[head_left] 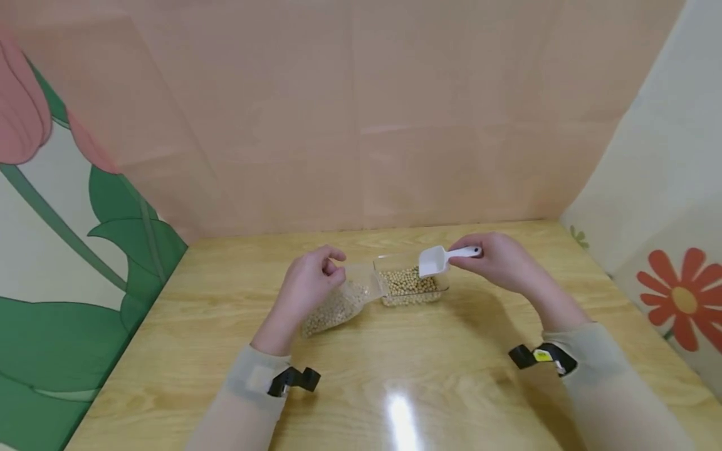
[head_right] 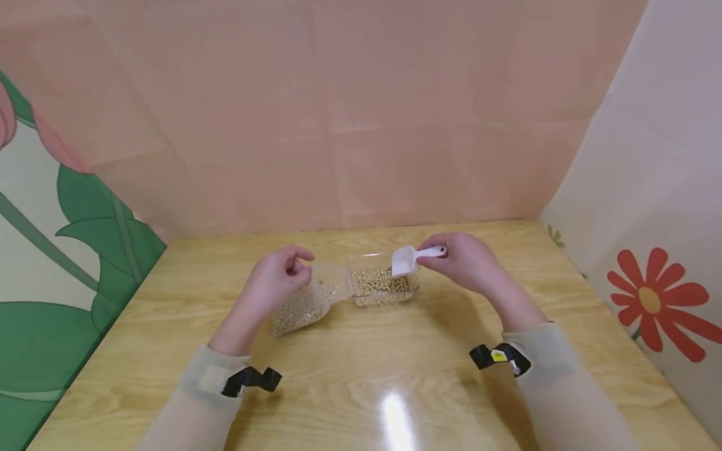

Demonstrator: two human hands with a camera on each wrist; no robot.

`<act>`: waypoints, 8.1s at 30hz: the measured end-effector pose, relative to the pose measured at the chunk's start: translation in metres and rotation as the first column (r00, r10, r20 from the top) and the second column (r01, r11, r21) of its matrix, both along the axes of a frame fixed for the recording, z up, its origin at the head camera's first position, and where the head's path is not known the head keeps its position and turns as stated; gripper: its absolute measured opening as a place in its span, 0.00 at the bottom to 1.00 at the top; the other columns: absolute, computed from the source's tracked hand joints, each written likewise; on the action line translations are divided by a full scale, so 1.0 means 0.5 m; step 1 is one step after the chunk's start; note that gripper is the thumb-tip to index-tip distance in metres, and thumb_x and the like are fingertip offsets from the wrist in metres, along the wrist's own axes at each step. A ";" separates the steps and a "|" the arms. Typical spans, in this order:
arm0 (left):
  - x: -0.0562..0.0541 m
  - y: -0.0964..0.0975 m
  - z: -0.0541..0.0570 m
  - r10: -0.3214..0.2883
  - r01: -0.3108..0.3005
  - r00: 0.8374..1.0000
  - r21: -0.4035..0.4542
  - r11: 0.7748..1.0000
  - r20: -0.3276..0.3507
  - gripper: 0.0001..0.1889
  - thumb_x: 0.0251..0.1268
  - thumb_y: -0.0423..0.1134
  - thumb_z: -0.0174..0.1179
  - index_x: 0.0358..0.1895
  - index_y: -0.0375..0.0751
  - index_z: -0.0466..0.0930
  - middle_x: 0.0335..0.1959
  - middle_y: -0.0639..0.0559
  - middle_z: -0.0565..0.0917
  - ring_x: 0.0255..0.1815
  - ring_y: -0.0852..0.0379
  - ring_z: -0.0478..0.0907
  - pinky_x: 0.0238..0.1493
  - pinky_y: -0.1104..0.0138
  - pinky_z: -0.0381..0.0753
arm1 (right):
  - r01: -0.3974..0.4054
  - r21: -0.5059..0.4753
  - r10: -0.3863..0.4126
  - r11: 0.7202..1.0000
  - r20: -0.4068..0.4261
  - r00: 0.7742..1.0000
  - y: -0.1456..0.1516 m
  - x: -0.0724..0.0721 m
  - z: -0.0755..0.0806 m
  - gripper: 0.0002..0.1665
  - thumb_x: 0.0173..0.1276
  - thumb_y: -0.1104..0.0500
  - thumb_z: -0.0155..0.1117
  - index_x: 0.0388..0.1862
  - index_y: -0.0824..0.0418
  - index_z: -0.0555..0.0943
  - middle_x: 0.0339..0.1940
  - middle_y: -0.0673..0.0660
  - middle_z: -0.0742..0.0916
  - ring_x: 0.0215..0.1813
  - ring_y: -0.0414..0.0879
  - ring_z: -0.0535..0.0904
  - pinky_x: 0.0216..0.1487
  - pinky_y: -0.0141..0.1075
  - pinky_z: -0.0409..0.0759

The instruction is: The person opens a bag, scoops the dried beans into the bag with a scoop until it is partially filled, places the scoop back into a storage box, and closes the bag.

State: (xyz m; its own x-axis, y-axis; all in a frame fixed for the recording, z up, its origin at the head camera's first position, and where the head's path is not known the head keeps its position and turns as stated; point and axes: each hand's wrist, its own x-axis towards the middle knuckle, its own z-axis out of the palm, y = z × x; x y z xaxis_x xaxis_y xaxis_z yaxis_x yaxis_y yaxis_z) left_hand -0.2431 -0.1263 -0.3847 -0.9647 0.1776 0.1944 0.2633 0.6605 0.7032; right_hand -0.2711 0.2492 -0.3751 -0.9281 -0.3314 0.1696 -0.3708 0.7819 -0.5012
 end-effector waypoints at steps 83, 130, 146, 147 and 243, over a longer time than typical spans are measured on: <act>0.016 0.010 -0.017 -0.009 0.008 1.000 0.043 0.999 0.024 0.14 0.77 0.32 0.63 0.61 0.43 0.87 0.30 0.54 0.84 0.25 0.54 0.76 0.33 0.58 0.78 | -0.141 -0.140 0.171 0.980 0.234 0.957 -0.041 -0.028 -0.088 0.19 0.75 0.47 0.79 0.59 0.51 0.94 0.63 0.57 0.91 0.60 0.51 0.85 0.59 0.49 0.81; 0.021 0.005 -0.016 -0.036 0.036 0.997 0.010 0.999 0.069 0.14 0.76 0.32 0.62 0.59 0.42 0.87 0.30 0.53 0.83 0.23 0.56 0.73 0.31 0.60 0.75 | 0.264 -0.672 0.174 0.692 0.510 0.842 0.004 0.010 -0.165 0.20 0.82 0.54 0.71 0.67 0.60 0.88 0.48 0.45 0.89 0.46 0.41 0.78 0.49 0.35 0.79; 0.018 0.007 -0.017 -0.043 0.043 0.999 0.014 0.999 0.031 0.13 0.73 0.31 0.61 0.56 0.40 0.88 0.30 0.54 0.83 0.24 0.56 0.74 0.32 0.61 0.76 | 0.168 -0.676 0.203 0.717 0.433 0.878 -0.004 0.029 -0.120 0.21 0.83 0.54 0.70 0.68 0.60 0.87 0.61 0.45 0.90 0.66 0.42 0.80 0.68 0.41 0.76; 0.017 0.007 -0.017 -0.045 0.044 0.999 0.014 0.999 0.026 0.13 0.73 0.31 0.61 0.55 0.40 0.88 0.30 0.54 0.83 0.24 0.56 0.74 0.32 0.61 0.76 | 0.165 -0.671 0.199 0.723 0.430 0.881 -0.009 0.030 -0.116 0.22 0.82 0.54 0.70 0.68 0.62 0.87 0.61 0.46 0.90 0.66 0.43 0.80 0.68 0.41 0.76; 0.022 -0.007 0.011 -0.008 0.010 0.999 0.065 0.998 -0.031 0.14 0.73 0.30 0.62 0.57 0.44 0.86 0.32 0.54 0.84 0.30 0.54 0.78 0.35 0.58 0.78 | -0.070 0.051 0.062 0.996 0.137 0.989 0.019 -0.013 0.014 0.17 0.78 0.49 0.76 0.56 0.58 0.93 0.51 0.54 0.93 0.45 0.46 0.86 0.48 0.49 0.84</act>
State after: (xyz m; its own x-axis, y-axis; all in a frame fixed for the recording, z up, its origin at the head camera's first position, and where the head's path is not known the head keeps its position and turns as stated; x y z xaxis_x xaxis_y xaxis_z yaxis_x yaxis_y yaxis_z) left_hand -0.2320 -0.1297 -0.3792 -0.9565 0.1722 0.2354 0.2912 0.6107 0.7363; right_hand -0.2776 0.2588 -0.3678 -0.9170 -0.3982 0.0238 -0.3545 0.7861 -0.5063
